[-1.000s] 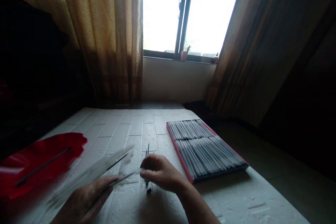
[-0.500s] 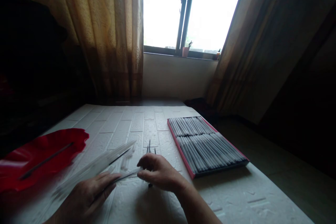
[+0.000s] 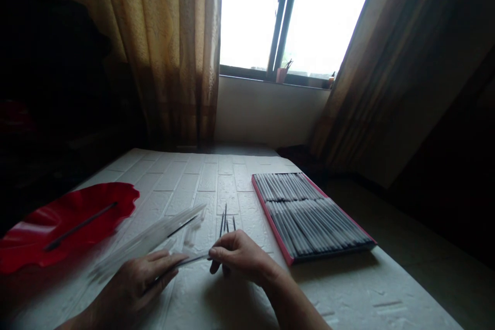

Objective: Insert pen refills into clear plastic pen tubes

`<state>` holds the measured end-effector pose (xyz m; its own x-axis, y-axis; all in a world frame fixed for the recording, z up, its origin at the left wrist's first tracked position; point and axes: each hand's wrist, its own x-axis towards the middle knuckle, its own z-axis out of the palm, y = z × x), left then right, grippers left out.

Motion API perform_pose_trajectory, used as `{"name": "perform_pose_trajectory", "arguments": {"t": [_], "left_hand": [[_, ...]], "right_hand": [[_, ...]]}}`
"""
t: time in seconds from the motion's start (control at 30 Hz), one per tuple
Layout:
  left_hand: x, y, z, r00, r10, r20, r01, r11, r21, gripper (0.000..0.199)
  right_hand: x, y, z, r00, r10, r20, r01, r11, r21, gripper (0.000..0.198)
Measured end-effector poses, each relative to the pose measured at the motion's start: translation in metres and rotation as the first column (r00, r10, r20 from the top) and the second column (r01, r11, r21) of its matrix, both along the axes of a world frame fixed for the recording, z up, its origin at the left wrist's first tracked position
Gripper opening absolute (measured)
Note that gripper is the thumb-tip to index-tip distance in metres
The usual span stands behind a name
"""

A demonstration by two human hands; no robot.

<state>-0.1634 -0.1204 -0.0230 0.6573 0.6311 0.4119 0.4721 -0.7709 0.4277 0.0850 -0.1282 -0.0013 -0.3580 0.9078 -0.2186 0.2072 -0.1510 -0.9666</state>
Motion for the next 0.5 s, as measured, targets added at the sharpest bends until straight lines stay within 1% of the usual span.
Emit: {"name": "perform_pose_trajectory", "arguments": {"t": [0.17, 0.5], "left_hand": [[-0.0007, -0.0011, 0.0011, 1.000, -0.014, 0.025, 0.014, 1.000, -0.014, 0.032], [0.0023, -0.0020, 0.0025, 0.999, -0.030, 0.032, 0.031, 0.999, -0.024, 0.035]], "right_hand": [[-0.0044, 0.0001, 0.0000, 0.999, -0.015, 0.029, 0.015, 1.000, 0.015, 0.030], [-0.0079, -0.0010, -0.0003, 0.998, -0.024, 0.050, 0.023, 1.000, 0.017, 0.031]]}}
